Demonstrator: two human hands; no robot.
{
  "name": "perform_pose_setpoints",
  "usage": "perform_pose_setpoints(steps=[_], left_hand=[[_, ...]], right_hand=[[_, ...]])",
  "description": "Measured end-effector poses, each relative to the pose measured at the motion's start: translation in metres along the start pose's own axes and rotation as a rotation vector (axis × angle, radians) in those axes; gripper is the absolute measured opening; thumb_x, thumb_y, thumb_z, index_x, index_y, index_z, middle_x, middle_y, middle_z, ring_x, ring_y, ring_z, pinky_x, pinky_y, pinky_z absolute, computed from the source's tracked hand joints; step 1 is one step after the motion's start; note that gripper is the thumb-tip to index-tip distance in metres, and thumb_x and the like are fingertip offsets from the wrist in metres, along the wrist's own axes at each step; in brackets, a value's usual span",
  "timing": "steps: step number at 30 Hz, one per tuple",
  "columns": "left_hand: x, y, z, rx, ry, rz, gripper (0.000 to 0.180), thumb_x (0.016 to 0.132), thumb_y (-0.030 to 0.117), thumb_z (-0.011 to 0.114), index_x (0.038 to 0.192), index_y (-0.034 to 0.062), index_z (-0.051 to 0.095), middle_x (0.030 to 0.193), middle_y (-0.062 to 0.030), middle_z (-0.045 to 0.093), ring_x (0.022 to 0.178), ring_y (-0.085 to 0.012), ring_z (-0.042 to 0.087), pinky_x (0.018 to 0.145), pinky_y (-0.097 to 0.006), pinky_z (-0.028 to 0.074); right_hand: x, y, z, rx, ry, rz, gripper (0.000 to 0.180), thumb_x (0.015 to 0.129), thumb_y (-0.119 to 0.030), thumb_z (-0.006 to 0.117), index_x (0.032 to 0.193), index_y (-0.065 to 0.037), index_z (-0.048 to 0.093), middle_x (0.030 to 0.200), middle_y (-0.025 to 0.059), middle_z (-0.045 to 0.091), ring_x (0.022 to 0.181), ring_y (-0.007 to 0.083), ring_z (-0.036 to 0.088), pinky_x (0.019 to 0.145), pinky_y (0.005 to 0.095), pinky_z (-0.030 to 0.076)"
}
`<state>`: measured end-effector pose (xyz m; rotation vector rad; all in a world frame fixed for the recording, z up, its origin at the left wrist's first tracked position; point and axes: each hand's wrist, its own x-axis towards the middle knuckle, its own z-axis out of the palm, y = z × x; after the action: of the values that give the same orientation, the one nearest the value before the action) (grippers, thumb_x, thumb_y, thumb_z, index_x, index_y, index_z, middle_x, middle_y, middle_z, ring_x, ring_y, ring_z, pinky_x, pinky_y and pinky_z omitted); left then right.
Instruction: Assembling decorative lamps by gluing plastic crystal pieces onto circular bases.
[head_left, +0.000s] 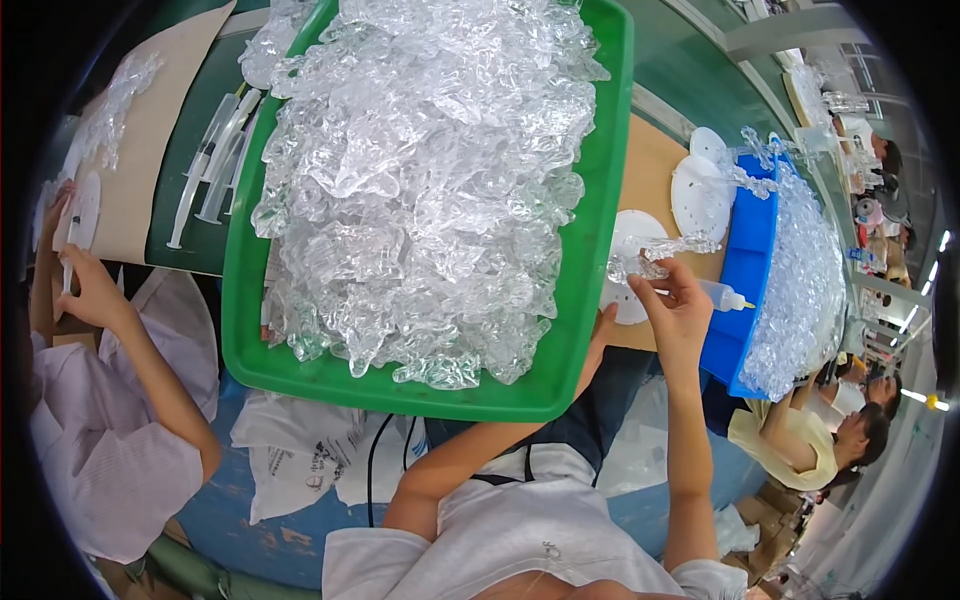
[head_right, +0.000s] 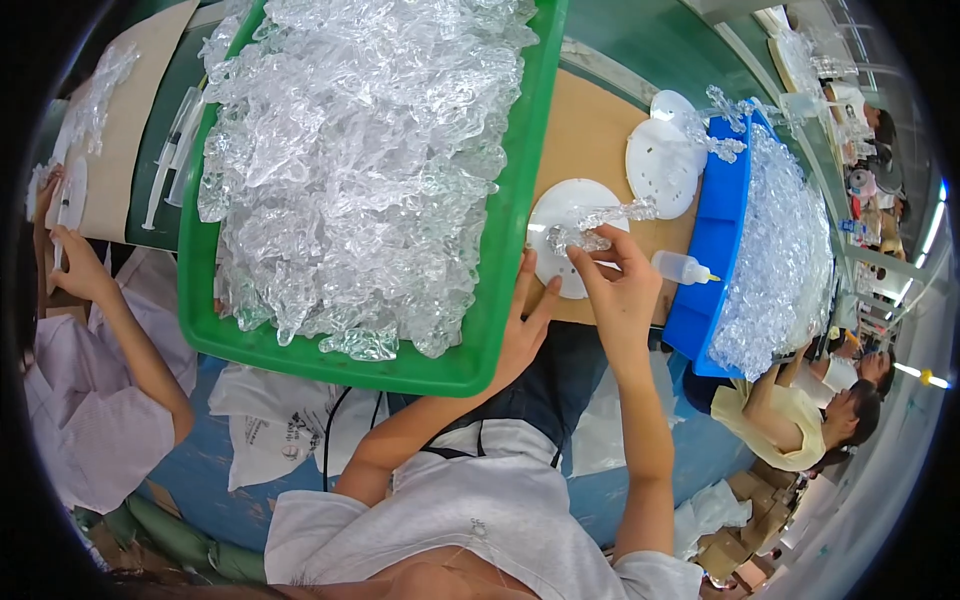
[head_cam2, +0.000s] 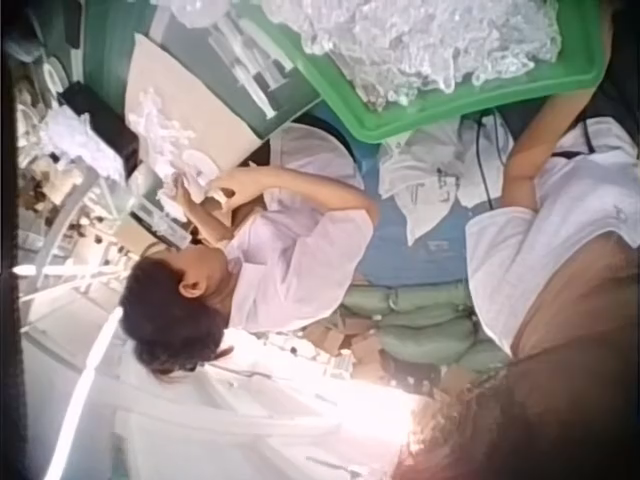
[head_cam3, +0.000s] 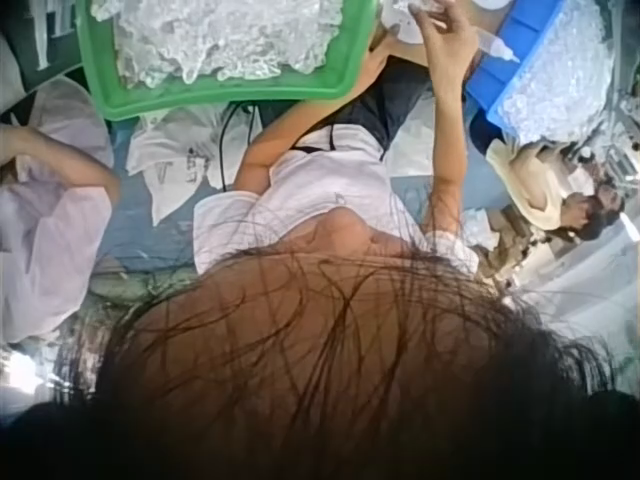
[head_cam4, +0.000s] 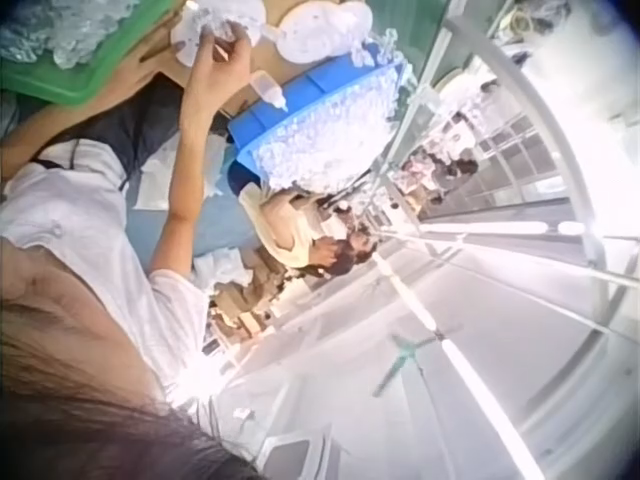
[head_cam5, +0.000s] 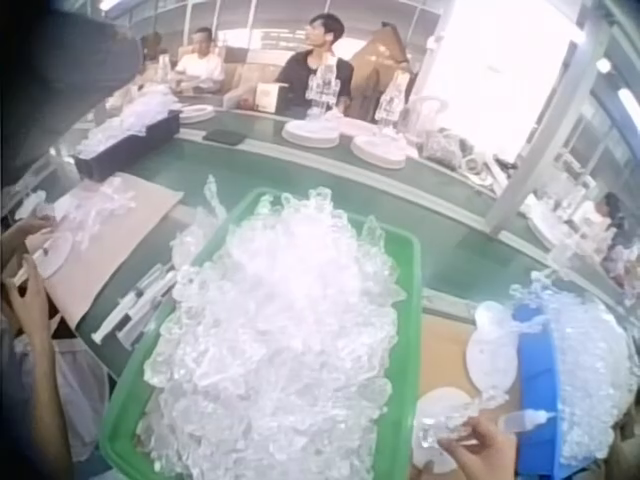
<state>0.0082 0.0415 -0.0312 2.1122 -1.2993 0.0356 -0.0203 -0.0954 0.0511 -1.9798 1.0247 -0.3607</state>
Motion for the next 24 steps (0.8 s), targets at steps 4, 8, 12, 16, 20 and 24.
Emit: perform_pose_setpoints(steps=[4,8,12,16,20,24], left_hand=[[0.002,0.0,-0.003,-0.029,-0.026,0.007,0.052,0.08,0.018,0.064,0.13,0.0098,0.052,0.146,-0.0243,0.027,0.134,-0.0403,0.031,0.101,-0.051,0.037],[0.0,0.0,0.0,-0.023,-0.021,0.002,0.052,0.079,0.016,0.065,0.129,0.0094,0.053,0.146,-0.0254,0.028,0.135,-0.0401,0.03,0.103,-0.05,0.035],[-0.001,0.003,0.008,-0.186,-0.029,-0.075,0.051,0.079,0.016,0.065,0.129,0.0087,0.053,0.145,-0.026,0.028,0.135,-0.0401,0.029,0.104,-0.051,0.033],[-0.004,0.001,0.012,-0.174,-0.013,-0.074,0.05,0.079,0.015,0.064,0.127,0.0077,0.054,0.145,-0.0266,0.028,0.135,-0.0405,0.028,0.105,-0.051,0.032],[-0.003,0.004,0.013,-0.23,-0.024,-0.091,0.05,0.079,0.014,0.065,0.127,0.007,0.054,0.145,-0.027,0.028,0.135,-0.041,0.029,0.105,-0.051,0.033],[-0.003,0.003,0.012,-0.232,-0.003,-0.086,0.05,0.078,0.013,0.065,0.126,0.0063,0.054,0.145,-0.0266,0.028,0.135,-0.0409,0.029,0.104,-0.051,0.033]], right_hand=[[-0.008,-0.009,0.009,-0.165,0.028,-0.081,0.028,0.081,0.0,0.068,0.107,0.005,0.06,0.103,0.0081,0.067,0.083,0.0121,0.065,0.073,0.0245,0.054],[-0.013,-0.011,0.017,-0.239,0.062,-0.19,0.028,0.081,-0.001,0.068,0.107,0.004,0.06,0.107,0.0098,0.067,0.082,0.0137,0.066,0.071,0.0265,0.056],[-0.008,-0.009,0.014,-0.338,0.035,-0.329,0.027,0.081,-0.001,0.067,0.107,0.003,0.06,0.107,0.0111,0.067,0.08,0.0141,0.066,0.07,0.0261,0.056],[-0.004,-0.005,0.015,-0.132,0.048,-0.146,0.026,0.078,-0.001,0.069,0.103,0.002,0.061,0.098,0.0127,0.066,0.073,0.0204,0.068,0.066,0.0277,0.055],[-0.015,-0.003,0.019,-0.165,0.093,-0.255,0.028,0.08,0.0,0.067,0.107,0.003,0.06,0.103,0.0128,0.066,0.077,0.0171,0.067,0.068,0.0275,0.056],[-0.012,-0.003,0.022,-0.155,0.128,-0.272,0.028,0.081,0.001,0.066,0.108,0.004,0.059,0.108,0.0128,0.066,0.08,0.0152,0.066,0.069,0.0271,0.056]])
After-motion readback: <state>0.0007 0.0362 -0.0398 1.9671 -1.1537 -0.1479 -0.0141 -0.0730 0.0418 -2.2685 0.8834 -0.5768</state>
